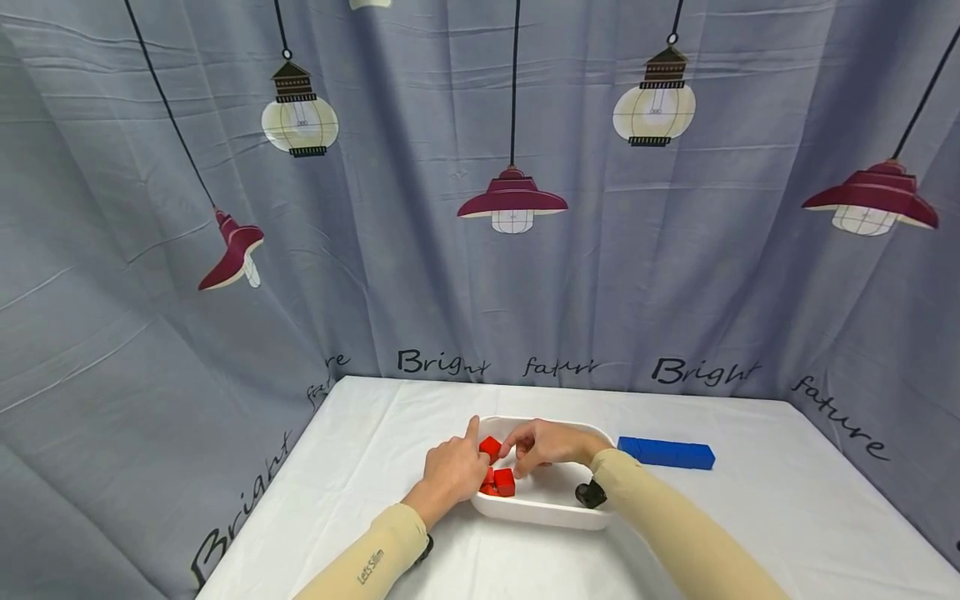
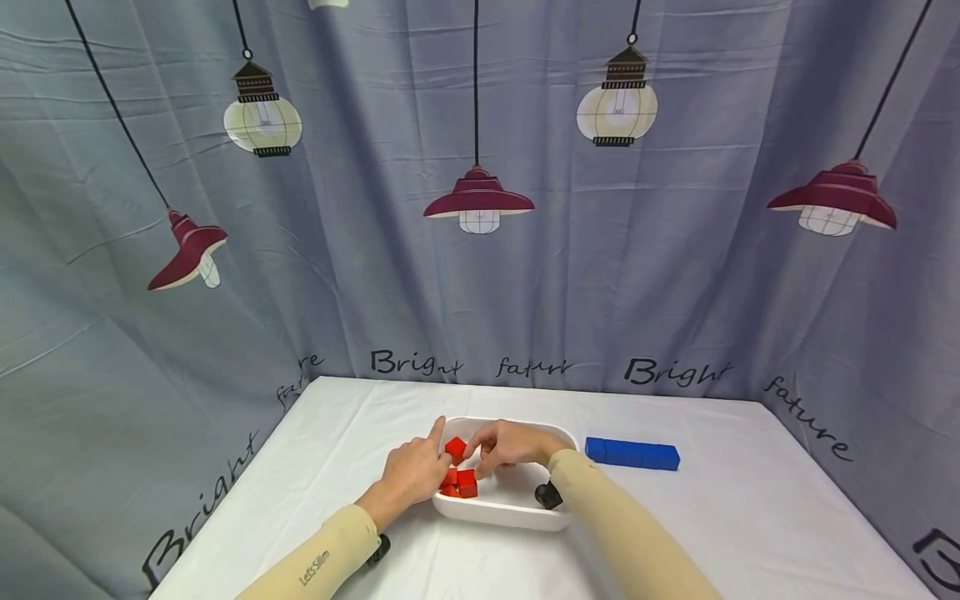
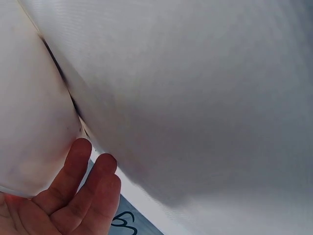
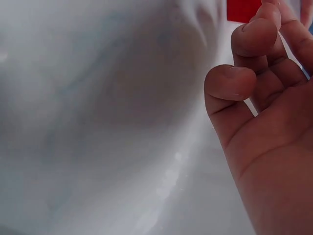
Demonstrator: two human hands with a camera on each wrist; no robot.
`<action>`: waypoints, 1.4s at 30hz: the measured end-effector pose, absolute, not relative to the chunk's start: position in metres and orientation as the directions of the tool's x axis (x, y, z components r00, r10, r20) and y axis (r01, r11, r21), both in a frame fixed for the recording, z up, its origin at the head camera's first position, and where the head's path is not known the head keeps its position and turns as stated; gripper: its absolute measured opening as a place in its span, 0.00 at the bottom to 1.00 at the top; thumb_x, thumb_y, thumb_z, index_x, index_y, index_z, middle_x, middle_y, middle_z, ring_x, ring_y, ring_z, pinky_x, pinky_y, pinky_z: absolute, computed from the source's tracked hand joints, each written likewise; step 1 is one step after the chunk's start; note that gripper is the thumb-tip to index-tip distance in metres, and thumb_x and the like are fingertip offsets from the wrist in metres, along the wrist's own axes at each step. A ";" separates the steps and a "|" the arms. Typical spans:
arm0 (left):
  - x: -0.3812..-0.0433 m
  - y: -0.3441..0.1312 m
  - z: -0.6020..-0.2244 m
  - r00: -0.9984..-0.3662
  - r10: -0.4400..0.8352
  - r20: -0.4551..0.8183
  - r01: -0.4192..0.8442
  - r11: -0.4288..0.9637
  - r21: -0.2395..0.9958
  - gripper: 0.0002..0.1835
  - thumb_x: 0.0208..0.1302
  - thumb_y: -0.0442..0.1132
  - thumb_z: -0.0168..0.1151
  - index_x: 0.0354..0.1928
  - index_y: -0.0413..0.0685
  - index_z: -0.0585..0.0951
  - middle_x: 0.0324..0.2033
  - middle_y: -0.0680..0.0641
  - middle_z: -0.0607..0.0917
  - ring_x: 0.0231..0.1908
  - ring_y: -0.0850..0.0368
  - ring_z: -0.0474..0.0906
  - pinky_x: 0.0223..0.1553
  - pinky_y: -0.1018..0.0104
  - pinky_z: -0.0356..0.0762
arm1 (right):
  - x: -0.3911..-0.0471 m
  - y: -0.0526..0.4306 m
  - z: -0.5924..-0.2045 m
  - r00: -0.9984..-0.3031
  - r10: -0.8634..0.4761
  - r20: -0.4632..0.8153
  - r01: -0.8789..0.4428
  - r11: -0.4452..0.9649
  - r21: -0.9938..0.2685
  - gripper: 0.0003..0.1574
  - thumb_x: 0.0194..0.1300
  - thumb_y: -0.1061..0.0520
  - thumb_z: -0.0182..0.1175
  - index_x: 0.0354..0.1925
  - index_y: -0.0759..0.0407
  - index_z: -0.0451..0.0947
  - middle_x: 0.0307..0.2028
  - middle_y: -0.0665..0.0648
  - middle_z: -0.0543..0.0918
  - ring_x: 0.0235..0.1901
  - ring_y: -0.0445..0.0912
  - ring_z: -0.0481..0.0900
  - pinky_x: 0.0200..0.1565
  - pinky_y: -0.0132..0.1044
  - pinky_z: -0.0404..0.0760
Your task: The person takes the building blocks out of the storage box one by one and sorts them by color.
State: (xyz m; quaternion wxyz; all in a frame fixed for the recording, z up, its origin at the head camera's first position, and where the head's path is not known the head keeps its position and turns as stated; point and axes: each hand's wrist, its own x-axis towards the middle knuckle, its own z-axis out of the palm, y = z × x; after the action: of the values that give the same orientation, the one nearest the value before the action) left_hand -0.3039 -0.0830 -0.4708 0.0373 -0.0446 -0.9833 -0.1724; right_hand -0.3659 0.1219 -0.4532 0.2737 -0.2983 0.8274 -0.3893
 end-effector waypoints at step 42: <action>-0.303 -0.080 -0.473 -0.992 0.082 0.100 0.110 0.941 0.321 0.37 0.69 0.49 0.55 0.76 0.43 0.61 0.20 0.50 0.78 0.23 0.52 0.73 0.32 0.56 0.75 | -0.360 0.123 -0.457 -0.673 -0.716 -0.182 -0.340 0.519 -0.785 0.12 0.53 0.62 0.68 0.39 0.57 0.88 0.20 0.47 0.74 0.24 0.40 0.69 0.30 0.31 0.65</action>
State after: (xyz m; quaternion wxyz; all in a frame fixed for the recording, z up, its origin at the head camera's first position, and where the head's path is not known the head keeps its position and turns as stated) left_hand -0.3029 -0.0804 -0.4727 0.0426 -0.0487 -0.9841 -0.1652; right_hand -0.3596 0.1228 -0.4568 0.2514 -0.3164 0.8344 -0.3748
